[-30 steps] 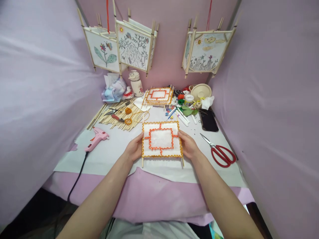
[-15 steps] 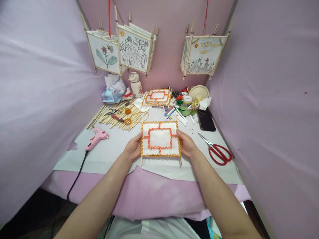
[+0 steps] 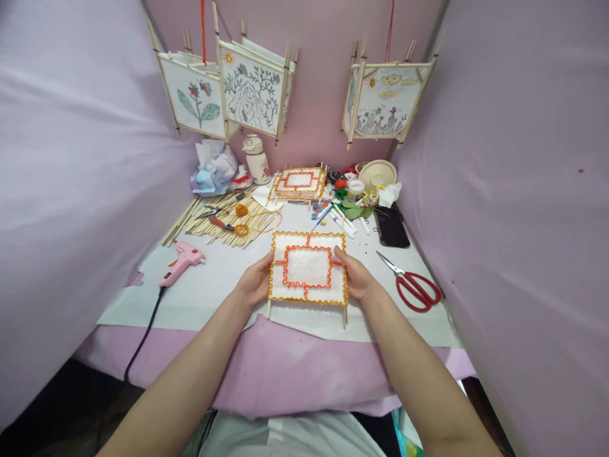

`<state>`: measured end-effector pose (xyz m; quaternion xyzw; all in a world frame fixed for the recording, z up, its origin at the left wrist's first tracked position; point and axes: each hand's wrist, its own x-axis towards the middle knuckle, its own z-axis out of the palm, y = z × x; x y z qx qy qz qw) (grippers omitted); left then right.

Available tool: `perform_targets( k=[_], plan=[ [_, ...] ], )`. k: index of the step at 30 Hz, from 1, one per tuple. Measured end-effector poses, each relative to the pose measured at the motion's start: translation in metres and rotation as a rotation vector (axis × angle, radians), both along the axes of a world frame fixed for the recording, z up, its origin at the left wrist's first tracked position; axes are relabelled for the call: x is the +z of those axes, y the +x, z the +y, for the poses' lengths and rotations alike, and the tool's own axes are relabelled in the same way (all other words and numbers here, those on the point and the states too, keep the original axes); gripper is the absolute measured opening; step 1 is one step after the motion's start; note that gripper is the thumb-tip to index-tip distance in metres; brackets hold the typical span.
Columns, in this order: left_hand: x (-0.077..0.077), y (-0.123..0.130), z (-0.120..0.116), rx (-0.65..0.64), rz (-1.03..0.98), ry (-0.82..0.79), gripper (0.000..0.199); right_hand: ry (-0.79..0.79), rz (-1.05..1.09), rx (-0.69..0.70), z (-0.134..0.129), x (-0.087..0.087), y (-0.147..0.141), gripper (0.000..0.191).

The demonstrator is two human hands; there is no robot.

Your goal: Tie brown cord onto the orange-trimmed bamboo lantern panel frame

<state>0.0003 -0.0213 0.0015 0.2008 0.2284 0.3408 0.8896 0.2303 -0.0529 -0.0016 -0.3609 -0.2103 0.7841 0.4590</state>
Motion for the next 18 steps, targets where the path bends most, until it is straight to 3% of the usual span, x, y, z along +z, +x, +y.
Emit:
perform_targets(
  k=[18],
  plan=[
    [0.0001,-0.0002,-0.0005,0.011,-0.019,0.013,0.046,0.032,-0.021,0.040,-0.0004,-0.0022,0.0024,0.044]
  ],
)
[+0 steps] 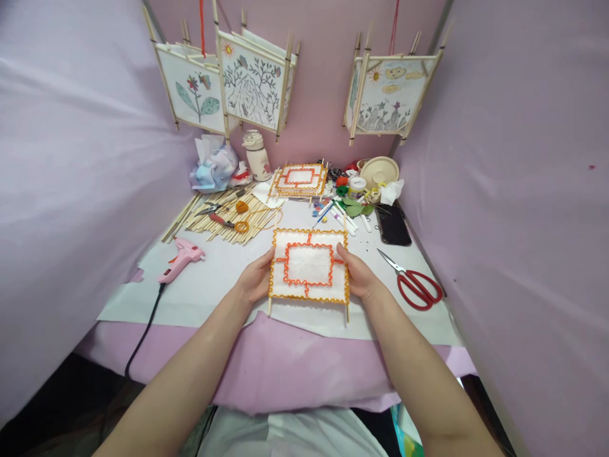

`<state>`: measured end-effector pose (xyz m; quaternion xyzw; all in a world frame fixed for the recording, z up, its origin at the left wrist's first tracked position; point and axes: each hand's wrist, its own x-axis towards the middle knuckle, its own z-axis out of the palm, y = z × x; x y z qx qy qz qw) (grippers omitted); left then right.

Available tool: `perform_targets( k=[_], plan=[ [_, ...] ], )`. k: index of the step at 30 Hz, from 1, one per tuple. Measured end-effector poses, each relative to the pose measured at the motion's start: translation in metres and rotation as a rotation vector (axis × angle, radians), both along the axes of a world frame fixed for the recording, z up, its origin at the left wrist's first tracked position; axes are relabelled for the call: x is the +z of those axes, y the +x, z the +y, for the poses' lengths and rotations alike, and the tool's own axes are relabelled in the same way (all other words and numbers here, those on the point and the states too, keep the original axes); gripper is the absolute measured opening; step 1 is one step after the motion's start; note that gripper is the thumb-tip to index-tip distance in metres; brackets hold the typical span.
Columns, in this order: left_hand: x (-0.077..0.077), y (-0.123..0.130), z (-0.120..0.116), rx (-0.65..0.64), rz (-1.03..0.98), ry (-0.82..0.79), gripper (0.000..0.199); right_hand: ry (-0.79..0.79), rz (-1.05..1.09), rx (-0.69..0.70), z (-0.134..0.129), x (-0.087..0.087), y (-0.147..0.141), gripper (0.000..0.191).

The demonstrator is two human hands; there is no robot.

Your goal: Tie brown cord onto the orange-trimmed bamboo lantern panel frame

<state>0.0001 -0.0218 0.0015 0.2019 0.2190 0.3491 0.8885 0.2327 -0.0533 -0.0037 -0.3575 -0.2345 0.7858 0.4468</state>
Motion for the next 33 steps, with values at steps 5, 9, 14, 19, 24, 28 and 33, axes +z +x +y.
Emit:
perform_targets(
  k=[5,9,14,19,24,28,33],
  plan=[
    [0.0015,0.0006,-0.0006,0.009,0.013,-0.006,0.047,-0.010,-0.001,-0.012,0.0000,0.0008,-0.0006,0.045],
    [0.0018,0.0011,-0.0008,0.018,0.012,-0.016,0.046,-0.009,-0.005,-0.001,-0.0002,0.0015,-0.0006,0.049],
    [0.0033,0.0016,-0.0017,-0.018,-0.018,-0.006,0.047,0.016,-0.002,0.044,-0.0012,0.0020,0.0006,0.053],
    [0.0047,0.0016,-0.0023,-0.038,-0.049,0.004,0.048,0.054,0.007,0.062,-0.0019,0.0030,0.0002,0.053],
    [0.0031,0.0006,-0.0019,-0.042,-0.050,0.012,0.048,0.053,-0.002,0.039,-0.0016,0.0017,0.0003,0.051],
    [0.0012,0.0006,-0.0009,-0.038,-0.022,0.003,0.048,0.056,0.005,0.052,-0.0015,0.0005,0.0013,0.052],
    [-0.0010,0.0002,0.0002,-0.051,-0.037,0.004,0.049,0.057,0.004,0.051,-0.0018,0.0015,0.0010,0.053]
  ],
)
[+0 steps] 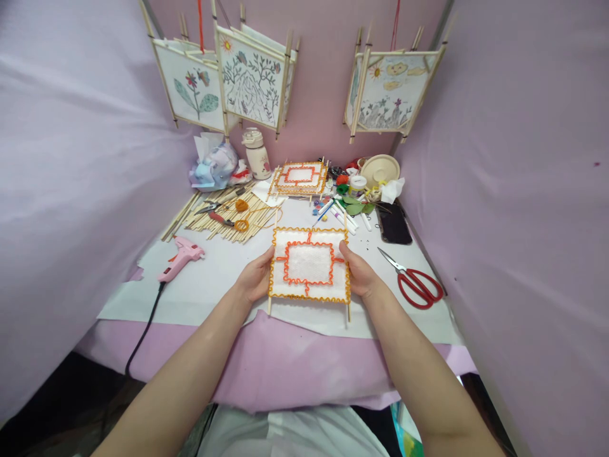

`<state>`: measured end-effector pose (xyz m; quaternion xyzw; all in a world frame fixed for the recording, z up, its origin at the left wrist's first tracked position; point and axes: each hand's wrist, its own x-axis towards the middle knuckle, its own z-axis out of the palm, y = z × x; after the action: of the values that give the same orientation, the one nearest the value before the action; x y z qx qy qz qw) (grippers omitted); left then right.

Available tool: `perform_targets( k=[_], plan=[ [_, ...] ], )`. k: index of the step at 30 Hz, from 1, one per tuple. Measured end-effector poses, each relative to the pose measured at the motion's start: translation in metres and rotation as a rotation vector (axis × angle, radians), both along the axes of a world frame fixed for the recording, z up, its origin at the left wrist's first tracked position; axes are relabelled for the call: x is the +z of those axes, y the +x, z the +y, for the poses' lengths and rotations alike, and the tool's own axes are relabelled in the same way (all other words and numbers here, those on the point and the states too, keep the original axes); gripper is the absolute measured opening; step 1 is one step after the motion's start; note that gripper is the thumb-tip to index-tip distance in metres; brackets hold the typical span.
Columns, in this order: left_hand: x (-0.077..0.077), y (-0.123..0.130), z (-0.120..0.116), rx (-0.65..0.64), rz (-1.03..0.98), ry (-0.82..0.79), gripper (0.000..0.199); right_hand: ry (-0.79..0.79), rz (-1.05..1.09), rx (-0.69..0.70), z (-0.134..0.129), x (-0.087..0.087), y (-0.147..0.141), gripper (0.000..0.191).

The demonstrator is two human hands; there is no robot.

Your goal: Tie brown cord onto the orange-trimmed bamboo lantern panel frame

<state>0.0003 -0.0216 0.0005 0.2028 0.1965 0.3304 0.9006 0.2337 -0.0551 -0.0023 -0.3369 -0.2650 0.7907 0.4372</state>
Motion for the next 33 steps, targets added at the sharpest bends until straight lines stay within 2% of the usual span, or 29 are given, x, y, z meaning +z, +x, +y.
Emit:
perform_targets(
  k=[13,28,33],
  plan=[
    [0.0060,0.0016,-0.0022,0.025,0.051,-0.012,0.049,0.011,0.011,0.002,0.0003,0.0003,-0.0001,0.054],
    [0.0011,-0.0009,-0.0002,-0.006,0.010,0.019,0.045,-0.032,0.010,-0.033,-0.0006,0.0035,-0.0016,0.053],
    [0.0028,-0.0003,-0.0010,0.010,0.054,0.037,0.044,0.023,-0.021,-0.021,0.0000,0.0031,-0.0005,0.051]
  ],
)
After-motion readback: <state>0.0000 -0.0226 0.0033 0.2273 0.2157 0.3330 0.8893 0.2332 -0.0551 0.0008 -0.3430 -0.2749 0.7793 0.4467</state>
